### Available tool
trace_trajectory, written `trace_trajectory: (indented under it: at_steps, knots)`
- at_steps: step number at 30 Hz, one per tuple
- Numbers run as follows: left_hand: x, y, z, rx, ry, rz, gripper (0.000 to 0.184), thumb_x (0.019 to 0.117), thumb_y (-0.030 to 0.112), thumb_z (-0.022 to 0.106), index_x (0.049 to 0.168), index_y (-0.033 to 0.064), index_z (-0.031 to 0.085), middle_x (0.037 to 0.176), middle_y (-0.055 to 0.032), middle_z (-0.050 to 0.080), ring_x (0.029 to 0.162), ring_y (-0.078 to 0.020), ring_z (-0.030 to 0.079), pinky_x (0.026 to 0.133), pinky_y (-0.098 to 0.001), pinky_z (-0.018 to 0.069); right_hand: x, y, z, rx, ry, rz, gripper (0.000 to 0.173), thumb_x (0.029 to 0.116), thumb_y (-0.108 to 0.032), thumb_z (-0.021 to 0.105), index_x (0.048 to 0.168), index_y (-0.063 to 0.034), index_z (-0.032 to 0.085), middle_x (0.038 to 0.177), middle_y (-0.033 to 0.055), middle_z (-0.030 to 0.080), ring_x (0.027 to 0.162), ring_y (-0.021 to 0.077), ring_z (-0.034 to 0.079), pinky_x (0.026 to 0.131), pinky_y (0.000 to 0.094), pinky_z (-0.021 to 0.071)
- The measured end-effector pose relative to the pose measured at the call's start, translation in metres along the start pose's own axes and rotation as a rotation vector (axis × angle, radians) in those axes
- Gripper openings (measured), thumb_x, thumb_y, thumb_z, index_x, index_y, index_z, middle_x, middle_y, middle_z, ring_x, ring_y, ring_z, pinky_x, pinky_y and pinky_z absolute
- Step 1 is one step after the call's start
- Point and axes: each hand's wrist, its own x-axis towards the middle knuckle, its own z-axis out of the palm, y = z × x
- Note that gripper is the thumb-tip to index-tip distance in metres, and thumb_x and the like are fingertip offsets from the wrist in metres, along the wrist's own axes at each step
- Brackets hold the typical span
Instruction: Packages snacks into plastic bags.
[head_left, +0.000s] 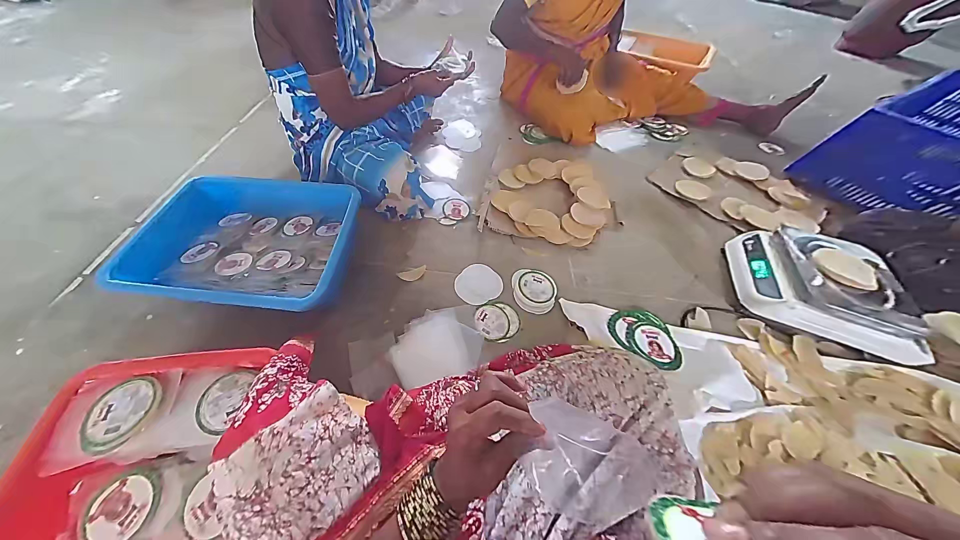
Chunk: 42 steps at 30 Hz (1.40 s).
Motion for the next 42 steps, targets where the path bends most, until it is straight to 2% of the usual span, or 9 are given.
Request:
trace_trajectory:
  at_steps: [8, 14, 18, 22, 26, 29, 33, 39, 42]
  knots:
    - [-0.002, 0.003, 0.004, -0.083, -0.027, -0.029, 0.014, 0.1036, 0.02, 0.06, 0.103, 0.0072, 0.067, 0.097, -0.0026, 0.066, 0.107, -0.011, 0.064, 0.101, -0.0277, 0.0514, 0.009, 0.039, 0.042, 0.027, 0.065, 0.099, 0.008, 0.0937, -0.019, 0.075, 0.099, -0.0144, 0.072, 0.097, -0.0042, 0.075, 0.116, 0.0117, 0.065, 0.112, 0.0326, 0.0468]
    - [-0.005, 0.008, 0.013, -0.113, -0.068, -0.214, 0.02, 0.0954, 0.02, 0.072, 0.105, 0.0035, 0.068, 0.11, -0.0028, 0.069, 0.108, -0.0035, 0.064, 0.095, -0.0207, 0.0542, 0.001, 0.072, 0.061, 0.132, 0.277, 0.337, 0.027, 0.0836, -0.026, 0.082, 0.108, -0.0247, 0.071, 0.1, -0.0136, 0.074, 0.091, -0.0032, 0.069, 0.079, 0.0156, 0.0594]
    - [-0.013, 0.004, 0.019, -0.326, -0.036, -0.448, 0.022, 0.0978, 0.018, 0.068, 0.117, 0.0077, 0.072, 0.114, 0.0014, 0.074, 0.109, -0.0052, 0.068, 0.098, -0.0285, 0.0559, -0.013, 0.1, 0.07, 0.122, 0.326, 0.372, 0.056, 0.0867, -0.027, 0.08, 0.137, -0.0177, 0.058, 0.12, -0.0035, 0.071, 0.107, 0.0066, 0.069, 0.092, 0.0234, 0.0593]
    - [-0.017, -0.001, 0.019, -0.457, 0.005, -0.692, 0.017, 0.0962, 0.009, 0.068, 0.11, 0.002, 0.073, 0.101, -0.0005, 0.076, 0.093, -0.0059, 0.071, 0.087, -0.0274, 0.0591, -0.037, 0.121, 0.066, -0.347, 0.107, 0.302, 0.047, 0.1032, -0.052, 0.054, 0.13, -0.0161, 0.068, 0.131, 0.0038, 0.069, 0.122, 0.0127, 0.064, 0.101, 0.0339, 0.0555]
    - [-0.018, -0.005, 0.016, -0.438, 0.019, -0.819, 0.015, 0.0935, 0.002, 0.067, 0.107, -0.0008, 0.072, 0.097, -0.0002, 0.074, 0.087, -0.0039, 0.069, 0.082, -0.0245, 0.0579, -0.054, 0.124, 0.062, -0.362, -0.039, 0.355, 0.057, 0.1031, -0.058, 0.047, 0.137, -0.0161, 0.066, 0.137, 0.0045, 0.067, 0.125, 0.0137, 0.064, 0.103, 0.0361, 0.0549]
    - [-0.018, -0.008, 0.016, -0.462, 0.066, -0.794, 0.016, 0.0957, 0.009, 0.068, 0.109, 0.0012, 0.072, 0.1, -0.0007, 0.075, 0.092, -0.0048, 0.069, 0.085, -0.0248, 0.0575, -0.06, 0.126, 0.063, -0.254, 0.073, 0.425, 0.064, 0.0955, -0.055, 0.063, 0.141, -0.0097, 0.061, 0.123, 0.0028, 0.073, 0.104, 0.0065, 0.07, 0.088, 0.0272, 0.0601]
    - [-0.02, -0.012, 0.017, -0.493, 0.205, -0.728, 0.02, 0.0998, 0.02, 0.065, 0.112, 0.0094, 0.077, 0.114, -0.002, 0.075, 0.107, -0.0079, 0.069, 0.096, -0.0271, 0.055, -0.061, 0.127, 0.08, -0.245, 0.202, 0.42, 0.03, 0.0956, -0.038, 0.067, 0.094, -0.0098, 0.078, 0.079, -0.0047, 0.074, 0.07, -0.006, 0.066, 0.066, 0.0138, 0.0551]
    - [-0.011, -0.023, -0.002, -0.398, 0.193, -0.503, 0.033, 0.1073, 0.027, 0.051, 0.117, 0.0067, 0.075, 0.123, -0.0096, 0.072, 0.123, -0.0204, 0.064, 0.11, -0.0356, 0.0484, -0.042, 0.125, 0.097, -0.266, 0.339, 0.272, 0.025, 0.1029, -0.028, 0.059, 0.1, -0.0132, 0.079, 0.095, -0.0043, 0.078, 0.091, -0.0044, 0.07, 0.084, 0.0153, 0.0576]
    - [-0.006, -0.026, -0.01, -0.355, 0.2, -0.394, 0.033, 0.1083, 0.03, 0.048, 0.11, 0.0108, 0.075, 0.111, -0.0055, 0.075, 0.118, -0.0198, 0.067, 0.111, -0.0384, 0.0478, -0.033, 0.123, 0.104, -0.379, 0.31, 0.126, 0.024, 0.1057, -0.027, 0.054, 0.103, -0.0153, 0.075, 0.1, -0.0023, 0.076, 0.1, 0.0029, 0.07, 0.089, 0.0195, 0.0561]
